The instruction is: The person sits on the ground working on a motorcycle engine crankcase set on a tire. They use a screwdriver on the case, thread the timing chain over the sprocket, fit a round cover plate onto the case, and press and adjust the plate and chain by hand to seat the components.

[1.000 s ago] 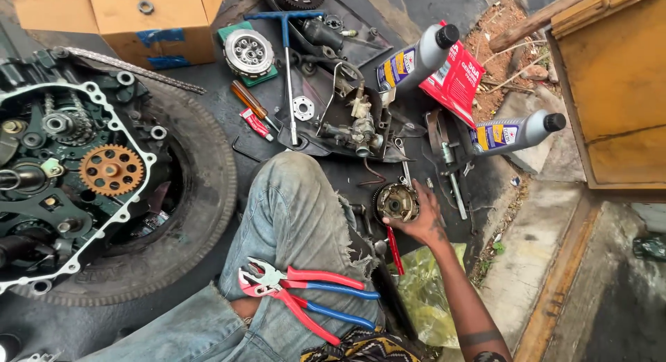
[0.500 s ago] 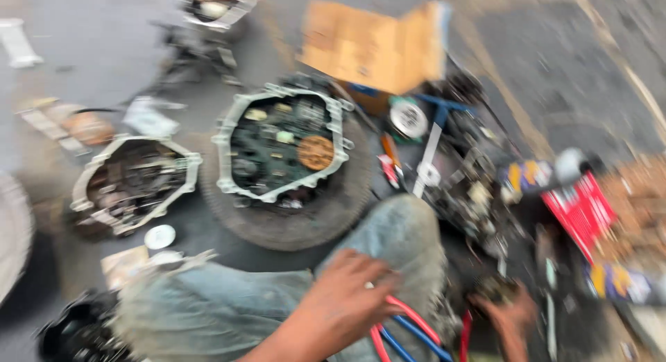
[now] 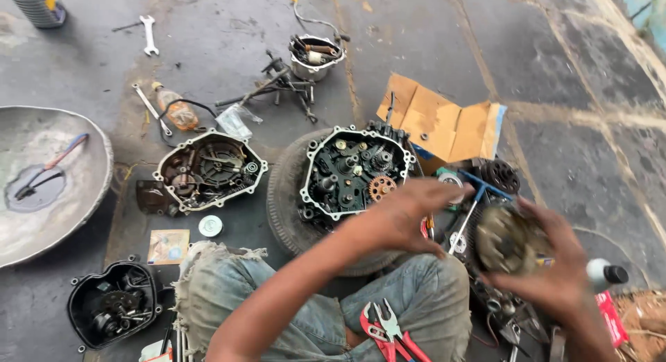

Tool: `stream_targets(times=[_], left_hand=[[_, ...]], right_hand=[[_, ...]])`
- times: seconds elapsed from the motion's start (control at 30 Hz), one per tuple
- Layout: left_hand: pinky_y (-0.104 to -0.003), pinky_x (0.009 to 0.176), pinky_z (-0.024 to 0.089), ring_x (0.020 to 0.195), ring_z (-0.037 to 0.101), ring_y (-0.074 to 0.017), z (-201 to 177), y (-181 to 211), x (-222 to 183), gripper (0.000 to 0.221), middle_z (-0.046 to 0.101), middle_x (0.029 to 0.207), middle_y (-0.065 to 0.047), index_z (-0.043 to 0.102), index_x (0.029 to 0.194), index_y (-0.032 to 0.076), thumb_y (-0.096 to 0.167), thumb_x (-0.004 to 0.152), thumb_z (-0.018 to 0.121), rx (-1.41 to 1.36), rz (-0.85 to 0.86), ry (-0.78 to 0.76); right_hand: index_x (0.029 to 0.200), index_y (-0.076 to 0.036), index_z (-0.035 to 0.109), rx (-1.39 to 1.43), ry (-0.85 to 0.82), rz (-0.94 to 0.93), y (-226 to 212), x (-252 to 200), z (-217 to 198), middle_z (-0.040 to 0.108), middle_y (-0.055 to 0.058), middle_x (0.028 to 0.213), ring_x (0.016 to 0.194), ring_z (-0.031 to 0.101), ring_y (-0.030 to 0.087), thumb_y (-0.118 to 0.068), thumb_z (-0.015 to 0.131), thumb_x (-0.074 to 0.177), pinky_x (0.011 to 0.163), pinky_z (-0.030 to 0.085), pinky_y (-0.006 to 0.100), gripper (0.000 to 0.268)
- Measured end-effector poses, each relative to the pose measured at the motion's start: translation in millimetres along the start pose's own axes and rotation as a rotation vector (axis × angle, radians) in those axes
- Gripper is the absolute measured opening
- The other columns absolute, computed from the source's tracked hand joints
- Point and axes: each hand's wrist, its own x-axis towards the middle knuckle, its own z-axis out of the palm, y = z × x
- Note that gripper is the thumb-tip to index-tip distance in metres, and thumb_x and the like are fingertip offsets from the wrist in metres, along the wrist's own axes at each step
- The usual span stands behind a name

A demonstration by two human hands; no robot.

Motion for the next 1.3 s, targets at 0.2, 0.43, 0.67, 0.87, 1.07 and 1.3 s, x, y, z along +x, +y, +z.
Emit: stream_targets(times=[0.2,0.43,0.67,0.87,1.07,1.3], left_hand=[[-0.043,0.126,0.042,0.149,0.054,-0.0335,-85,-62,-56,0.09,0.054,0.161,-0.015,0.045,0.155,0.009,0.032,0.081,0.091,0.127,-0.124,0.306],[-0.049,0.124,0.034,0.145,0.048,-0.0384,-116,-81,-66,0.118,0.054,0.154,-0.02,0.036,0.158,0.004,0.035,0.061,0.096,0.15,-0.242,0.319],[-0.046,0.113,0.05,0.134,0.061,-0.0362,-100,-94,-57,0.113,0.061,0.144,-0.023,0.041,0.156,0.003,0.033,0.061,0.095,0.068,-0.315,0.411],[-0.043,0.107,0.055,0.125,0.069,-0.037,-85,-104,-53,0.103,0.069,0.131,-0.023,0.046,0.149,-0.001,0.027,0.062,0.092,0.09,-0.267,0.547],[-0.042,0.107,0.055,0.124,0.069,-0.0339,-95,-102,-52,0.106,0.07,0.129,-0.02,0.05,0.147,-0.001,0.031,0.057,0.094,0.104,-0.308,0.46],[-0.038,0.112,0.052,0.127,0.068,-0.0275,-89,-102,-47,0.106,0.069,0.134,-0.018,0.053,0.143,-0.001,0.038,0.054,0.096,0.008,-0.334,0.414]], right_hand=[[0.149,-0.005,0.051,0.34,-0.077,-0.297,-106,115,75,0.062,0.014,0.135,0.125,0.063,0.027,-0.039,0.096,0.038,0.109,0.051,0.039,0.125],[0.147,-0.001,0.052,0.237,-0.1,-0.338,-152,164,146,0.059,0.017,0.134,0.124,0.062,0.032,-0.033,0.094,0.039,0.109,0.05,0.042,0.121],[0.143,-0.002,0.055,0.191,-0.057,-0.192,-171,163,160,0.057,0.02,0.133,0.122,0.06,0.036,-0.035,0.093,0.04,0.104,0.051,0.043,0.115],[0.148,-0.002,0.053,0.103,0.026,-0.246,-160,162,180,0.052,0.025,0.139,0.129,0.054,0.043,-0.036,0.094,0.047,0.108,0.047,0.047,0.114],[0.158,-0.001,0.033,0.461,-0.151,-0.55,-127,158,151,0.049,0.021,0.152,0.141,0.052,0.034,-0.046,0.097,0.061,0.118,0.043,0.043,0.124],[0.158,-0.005,0.04,0.552,-0.069,-0.533,-96,136,161,0.055,0.016,0.153,0.14,0.058,0.03,-0.033,0.095,0.07,0.117,0.05,0.038,0.107]])
